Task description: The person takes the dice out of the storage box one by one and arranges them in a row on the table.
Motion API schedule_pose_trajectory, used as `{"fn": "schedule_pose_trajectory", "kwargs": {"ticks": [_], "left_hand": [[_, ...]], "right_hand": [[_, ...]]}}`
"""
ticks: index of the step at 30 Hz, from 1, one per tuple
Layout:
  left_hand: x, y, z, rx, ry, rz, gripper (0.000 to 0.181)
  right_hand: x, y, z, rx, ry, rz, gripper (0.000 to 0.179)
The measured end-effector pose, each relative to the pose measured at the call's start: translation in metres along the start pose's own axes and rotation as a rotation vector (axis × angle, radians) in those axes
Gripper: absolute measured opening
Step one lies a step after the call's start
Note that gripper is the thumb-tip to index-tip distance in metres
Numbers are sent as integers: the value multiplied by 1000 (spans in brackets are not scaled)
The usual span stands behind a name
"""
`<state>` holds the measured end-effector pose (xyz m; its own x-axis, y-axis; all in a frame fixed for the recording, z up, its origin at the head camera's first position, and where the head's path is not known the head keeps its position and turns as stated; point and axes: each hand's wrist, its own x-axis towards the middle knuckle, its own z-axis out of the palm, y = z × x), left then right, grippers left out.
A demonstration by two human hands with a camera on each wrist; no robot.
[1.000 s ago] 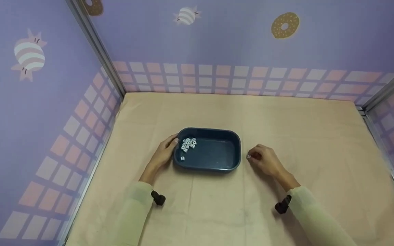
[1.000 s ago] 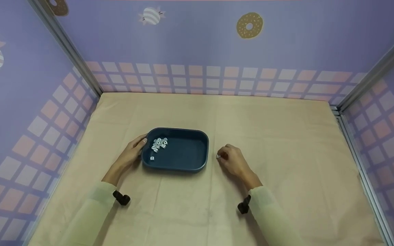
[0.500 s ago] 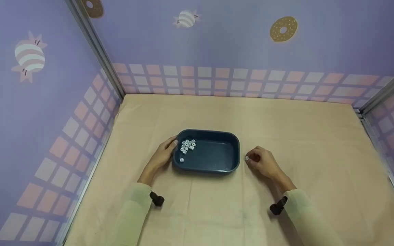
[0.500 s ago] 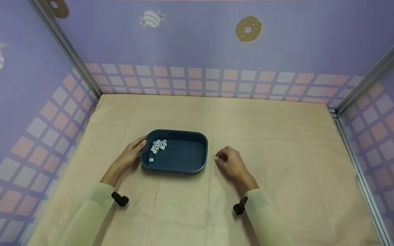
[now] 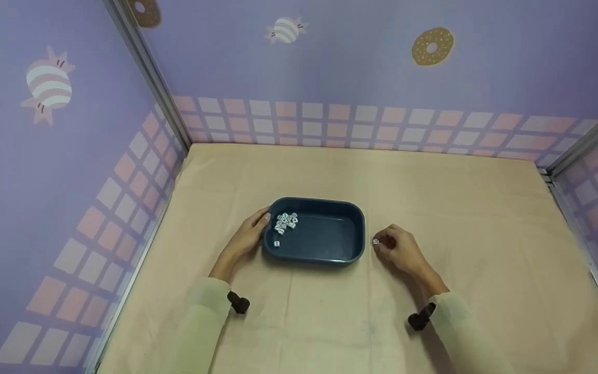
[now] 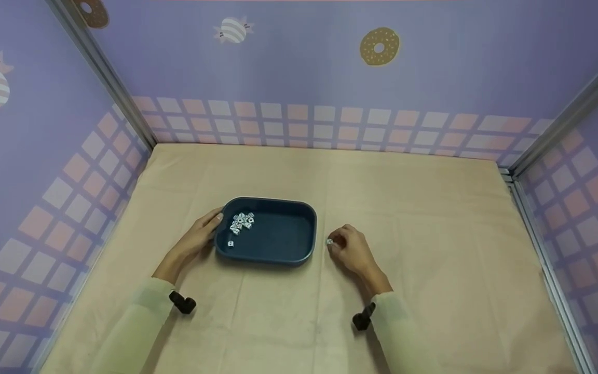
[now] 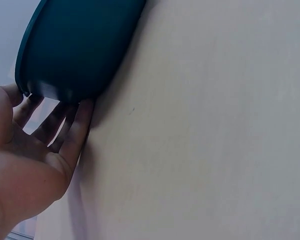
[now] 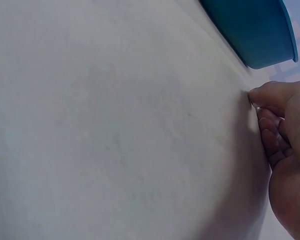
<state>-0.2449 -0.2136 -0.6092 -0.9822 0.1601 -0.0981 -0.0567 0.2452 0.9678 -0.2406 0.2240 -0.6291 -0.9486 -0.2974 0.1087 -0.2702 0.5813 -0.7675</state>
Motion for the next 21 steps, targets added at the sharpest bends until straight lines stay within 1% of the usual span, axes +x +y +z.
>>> {"fn": "schedule_pose_trajectory", "kwargs": {"ticks": [3,6,11,16,19,21], "left_hand": [[-1,0,1,-4,-3,0,53],[-1,0,1,-10,3,-16,53],[0,1,2,2,13,-21,54],[0,1,3,-49,-21,-20,54],[-1,1,2,-64,-25,-25,54],[-1,1,1,-59,-16,-28,53]], "right_hand": [[0,1,2,5,10,0,19],[0,0,3,8,14,0,18],[-1,-1,3,-16,27,-25,17],[-4,-3,1,-82,38,-77,21],[-5,-5,-2,-89,71,-92,28],[-5,-10,-5,-73,114,-105,31]]}}
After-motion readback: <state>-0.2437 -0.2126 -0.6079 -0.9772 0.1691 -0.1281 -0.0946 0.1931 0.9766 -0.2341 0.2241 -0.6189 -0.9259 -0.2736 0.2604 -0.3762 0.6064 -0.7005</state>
